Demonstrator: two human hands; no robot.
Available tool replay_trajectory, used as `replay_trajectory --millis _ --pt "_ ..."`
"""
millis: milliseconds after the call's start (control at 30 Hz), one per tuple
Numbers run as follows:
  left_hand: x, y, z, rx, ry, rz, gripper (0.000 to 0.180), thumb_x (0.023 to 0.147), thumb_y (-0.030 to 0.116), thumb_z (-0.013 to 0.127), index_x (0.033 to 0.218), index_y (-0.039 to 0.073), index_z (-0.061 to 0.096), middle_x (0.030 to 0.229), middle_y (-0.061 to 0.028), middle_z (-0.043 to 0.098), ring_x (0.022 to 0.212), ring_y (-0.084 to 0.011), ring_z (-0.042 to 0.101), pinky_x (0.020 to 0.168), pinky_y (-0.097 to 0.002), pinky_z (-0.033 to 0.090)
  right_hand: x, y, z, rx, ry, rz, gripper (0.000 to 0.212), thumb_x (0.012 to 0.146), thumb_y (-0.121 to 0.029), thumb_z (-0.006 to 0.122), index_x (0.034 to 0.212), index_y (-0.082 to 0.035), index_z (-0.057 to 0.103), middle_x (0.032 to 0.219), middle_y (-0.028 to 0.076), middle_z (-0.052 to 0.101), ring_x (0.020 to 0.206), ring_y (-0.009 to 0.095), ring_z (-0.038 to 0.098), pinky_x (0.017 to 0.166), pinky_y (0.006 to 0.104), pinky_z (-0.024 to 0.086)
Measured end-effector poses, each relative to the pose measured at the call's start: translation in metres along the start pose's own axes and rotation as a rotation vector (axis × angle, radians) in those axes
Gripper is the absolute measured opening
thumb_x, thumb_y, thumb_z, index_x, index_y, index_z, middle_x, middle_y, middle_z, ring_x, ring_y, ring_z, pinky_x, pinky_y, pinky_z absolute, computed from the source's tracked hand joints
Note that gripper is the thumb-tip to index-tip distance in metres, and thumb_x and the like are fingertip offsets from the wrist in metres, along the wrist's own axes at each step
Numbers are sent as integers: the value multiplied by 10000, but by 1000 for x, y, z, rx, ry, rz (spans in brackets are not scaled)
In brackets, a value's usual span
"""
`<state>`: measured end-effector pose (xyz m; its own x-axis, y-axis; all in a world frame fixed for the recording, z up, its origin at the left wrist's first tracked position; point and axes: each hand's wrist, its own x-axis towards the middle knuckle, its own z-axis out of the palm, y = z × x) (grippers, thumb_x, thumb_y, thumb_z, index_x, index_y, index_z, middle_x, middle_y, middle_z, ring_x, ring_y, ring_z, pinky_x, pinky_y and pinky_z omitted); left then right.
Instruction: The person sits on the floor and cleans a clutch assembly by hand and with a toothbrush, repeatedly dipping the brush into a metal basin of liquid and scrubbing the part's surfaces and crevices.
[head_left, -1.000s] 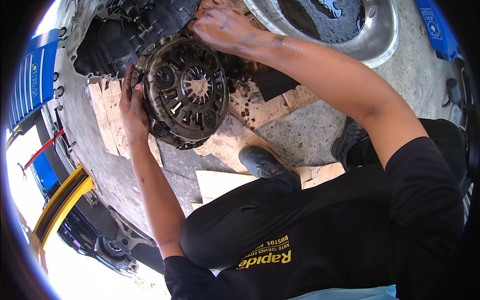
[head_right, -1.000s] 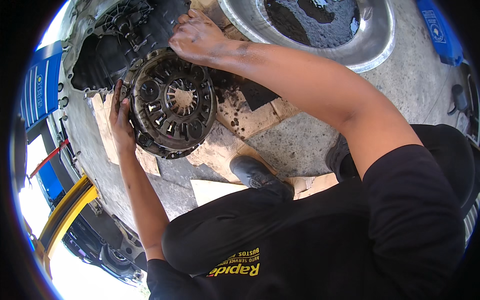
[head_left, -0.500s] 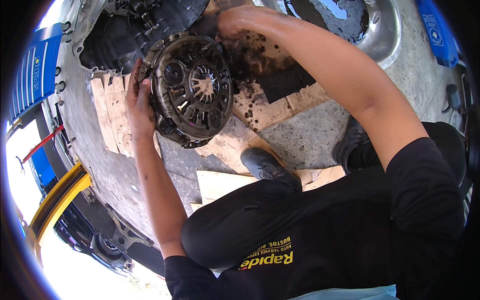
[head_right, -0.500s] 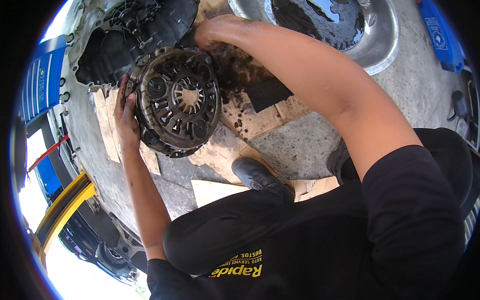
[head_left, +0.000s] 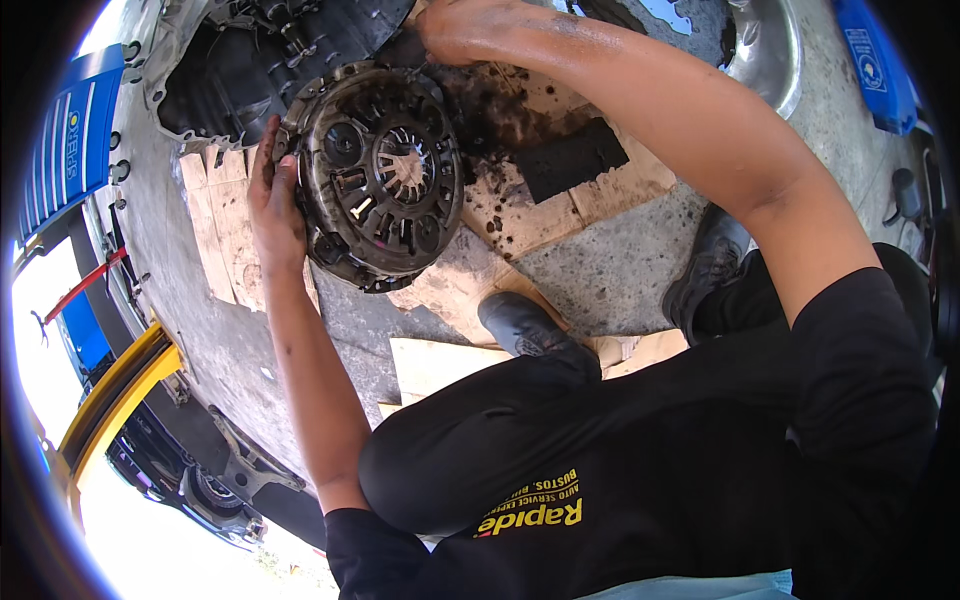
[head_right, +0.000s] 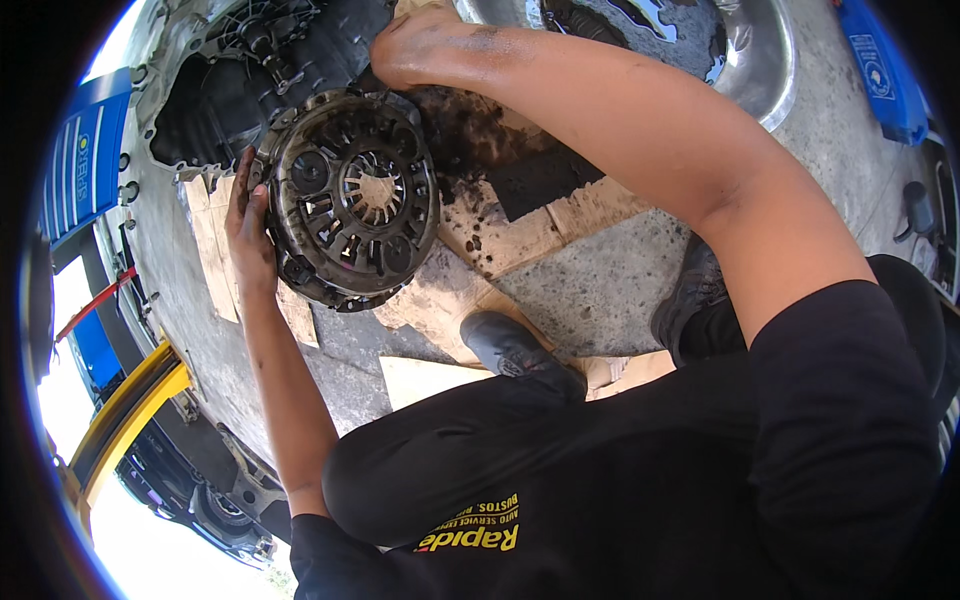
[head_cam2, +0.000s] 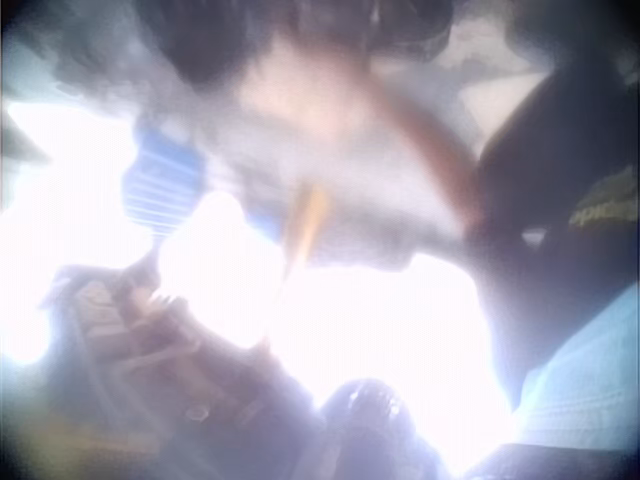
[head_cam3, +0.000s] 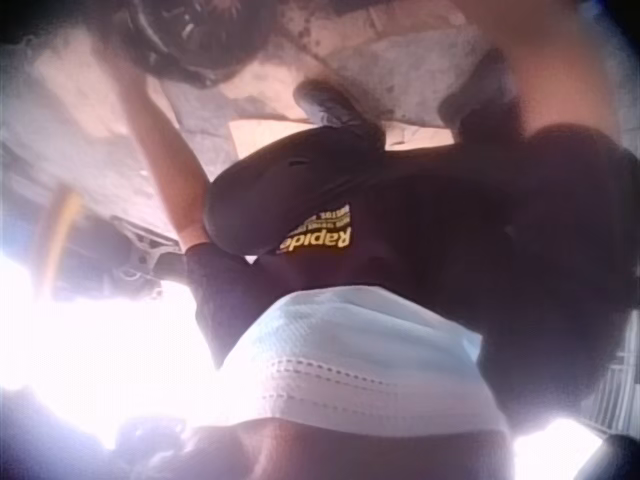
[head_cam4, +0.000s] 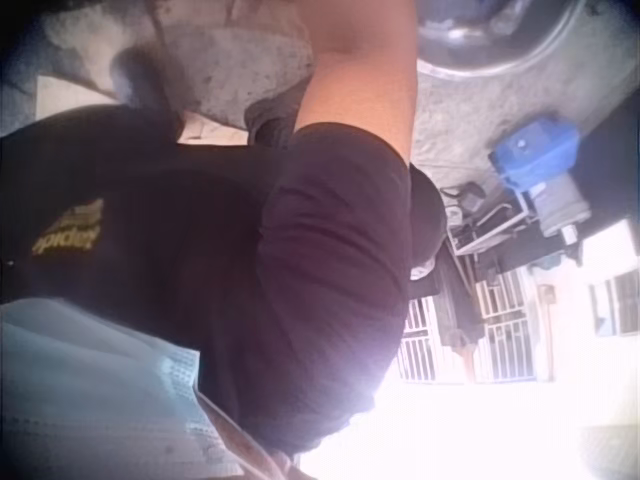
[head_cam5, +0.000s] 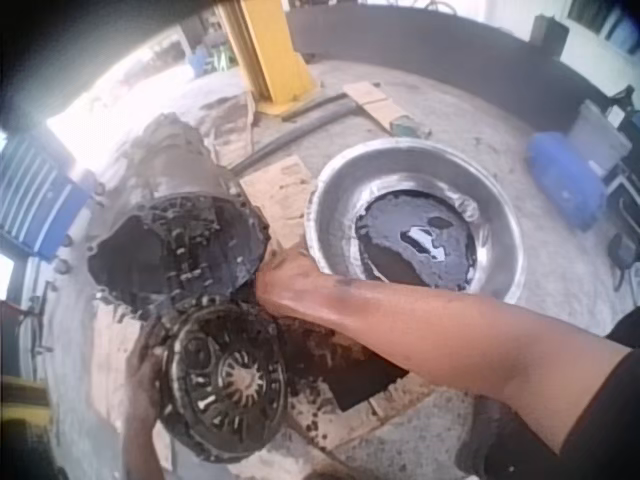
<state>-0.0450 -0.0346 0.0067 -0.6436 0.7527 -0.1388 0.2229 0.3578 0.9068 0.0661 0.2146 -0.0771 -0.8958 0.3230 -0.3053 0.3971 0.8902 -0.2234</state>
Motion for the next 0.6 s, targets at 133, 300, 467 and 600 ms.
replay_trajectory --millis 133,300,467,600 --pt "6 -6 0 -62 -12 -7 555 988 193 517 1490 -28 427 1509 -175 463 1385 -263 437 1179 -348 277 13 13 31 32 196 -23 292 800 -48 671 1075 31 730 1076 200 726 962 339 726 763 480 568" --pt "2 -8 0 -58 4 -9 520 999 104 482 1490 -49 407 1478 -184 481 1341 -235 465 1152 -326 307 -13 2 20 8 139 -109 292 838 -130 649 1062 42 723 1071 224 718 1002 354 708 799 503 558" --pt "3 -7 -4 -19 2 1 527 993 112 478 1490 -47 408 1483 -181 482 1354 -242 454 1162 -327 290 -25 -13 -13 116 -112 85 355 971 -408 575 1039 -105 745 1063 129 730 1057 315 681 922 488 518" --pt "8 -1 3 -14 -25 12 528 993 114 466 1491 -48 407 1482 -184 483 1355 -243 454 1163 -327 288 -21 12 36 281 -144 228 433 973 -482 570 1017 -95 760 1045 159 735 1035 349 695 870 470 545"
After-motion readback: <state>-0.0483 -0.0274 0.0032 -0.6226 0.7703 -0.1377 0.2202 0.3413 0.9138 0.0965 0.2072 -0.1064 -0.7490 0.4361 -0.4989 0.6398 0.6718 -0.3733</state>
